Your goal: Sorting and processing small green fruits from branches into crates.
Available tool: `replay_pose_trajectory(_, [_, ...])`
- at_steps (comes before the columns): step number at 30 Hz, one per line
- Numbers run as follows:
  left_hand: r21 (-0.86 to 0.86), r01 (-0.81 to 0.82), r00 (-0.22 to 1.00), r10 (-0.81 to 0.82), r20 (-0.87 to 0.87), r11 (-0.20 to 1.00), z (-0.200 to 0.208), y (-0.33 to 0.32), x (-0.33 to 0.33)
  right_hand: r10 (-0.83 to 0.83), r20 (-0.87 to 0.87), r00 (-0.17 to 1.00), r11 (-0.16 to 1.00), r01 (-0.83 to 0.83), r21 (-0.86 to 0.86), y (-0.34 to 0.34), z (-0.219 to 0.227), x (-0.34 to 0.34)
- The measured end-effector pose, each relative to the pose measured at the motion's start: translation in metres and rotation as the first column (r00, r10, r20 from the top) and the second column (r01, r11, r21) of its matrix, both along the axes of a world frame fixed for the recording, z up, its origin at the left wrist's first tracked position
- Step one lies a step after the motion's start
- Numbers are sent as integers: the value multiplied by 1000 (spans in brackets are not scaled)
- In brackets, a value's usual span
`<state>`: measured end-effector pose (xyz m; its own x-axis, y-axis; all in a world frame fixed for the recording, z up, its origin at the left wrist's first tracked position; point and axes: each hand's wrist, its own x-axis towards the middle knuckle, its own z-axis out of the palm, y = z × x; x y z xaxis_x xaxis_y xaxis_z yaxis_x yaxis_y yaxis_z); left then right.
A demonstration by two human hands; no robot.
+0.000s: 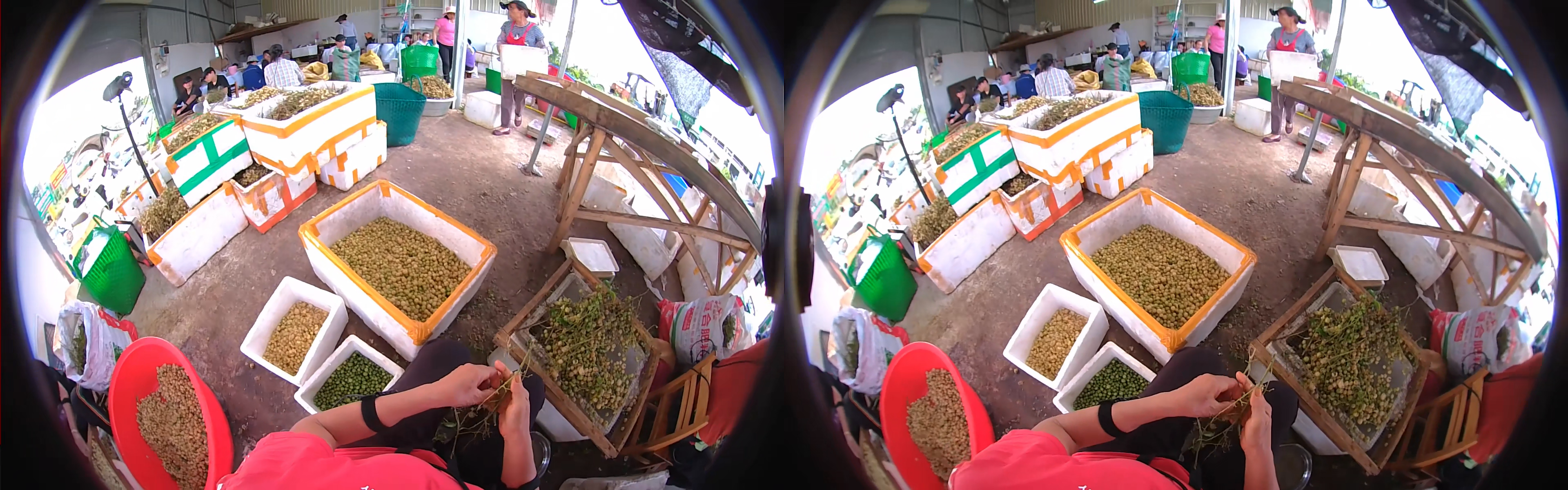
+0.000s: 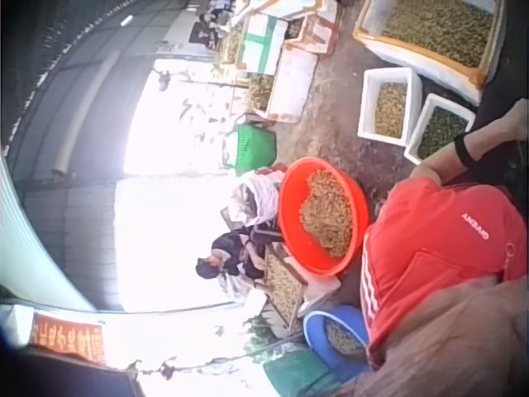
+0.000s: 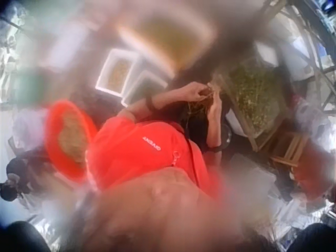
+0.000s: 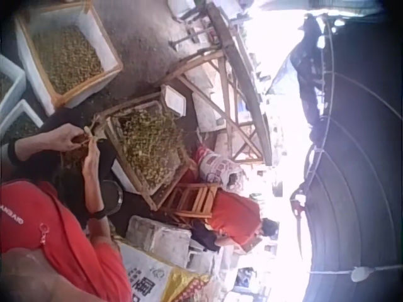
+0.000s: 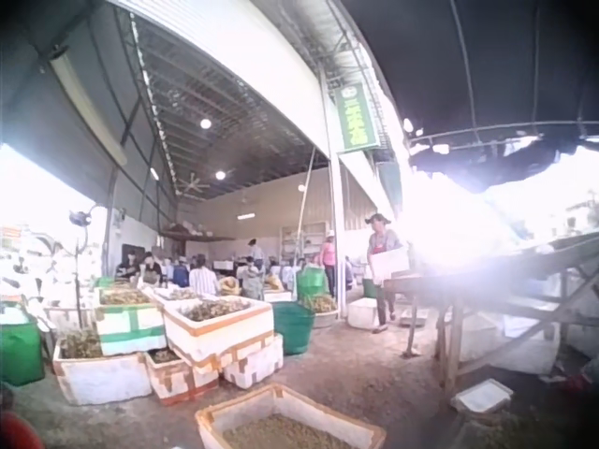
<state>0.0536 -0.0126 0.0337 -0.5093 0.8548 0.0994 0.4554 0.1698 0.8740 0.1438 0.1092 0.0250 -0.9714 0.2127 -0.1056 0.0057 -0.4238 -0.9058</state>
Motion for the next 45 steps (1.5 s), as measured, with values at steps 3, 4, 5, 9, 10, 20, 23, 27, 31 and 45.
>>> replay_pose_trajectory(3, [118,32,999,-28,-33,992,-13,0,0,-61,37,997,983,54,175,1,0,-2])
replay_pose_trajectory(4, [136,72,996,-77,37,988,-16,-1,0,-86,10,996,949,79,306,0,4,-1])
replay_pose_trajectory(5, [157,111,986,-128,106,981,-17,-2,0,-109,-21,994,896,108,431,-1,6,-2])
replay_pose_trajectory(9, [102,148,981,-159,108,984,-14,-5,1,-96,-13,995,905,93,416,-1,3,-1])
replay_pose_trajectory(10, [106,154,981,-165,103,982,-8,-6,3,-109,-24,994,906,109,410,-1,4,0])
replay_pose_trajectory(20, [153,-44,942,92,-322,987,-12,-4,15,-165,118,979,935,117,336,6,6,14])
replay_pose_trajectory(23, [79,-30,937,56,-344,996,-13,-5,18,-178,123,976,919,121,376,9,5,16])
replay_pose_trajectory(27, [-31,25,960,-33,-278,999,-3,-7,18,-209,77,975,890,157,428,11,9,23])
replay_pose_trajectory(31, [30,107,976,-99,-192,994,-3,-13,12,-125,-8,992,765,101,636,9,12,24])
replay_pose_trajectory(45, [414,-78,621,-281,731,907,13,-16,3,-54,-83,995,997,58,48,18,13,26])
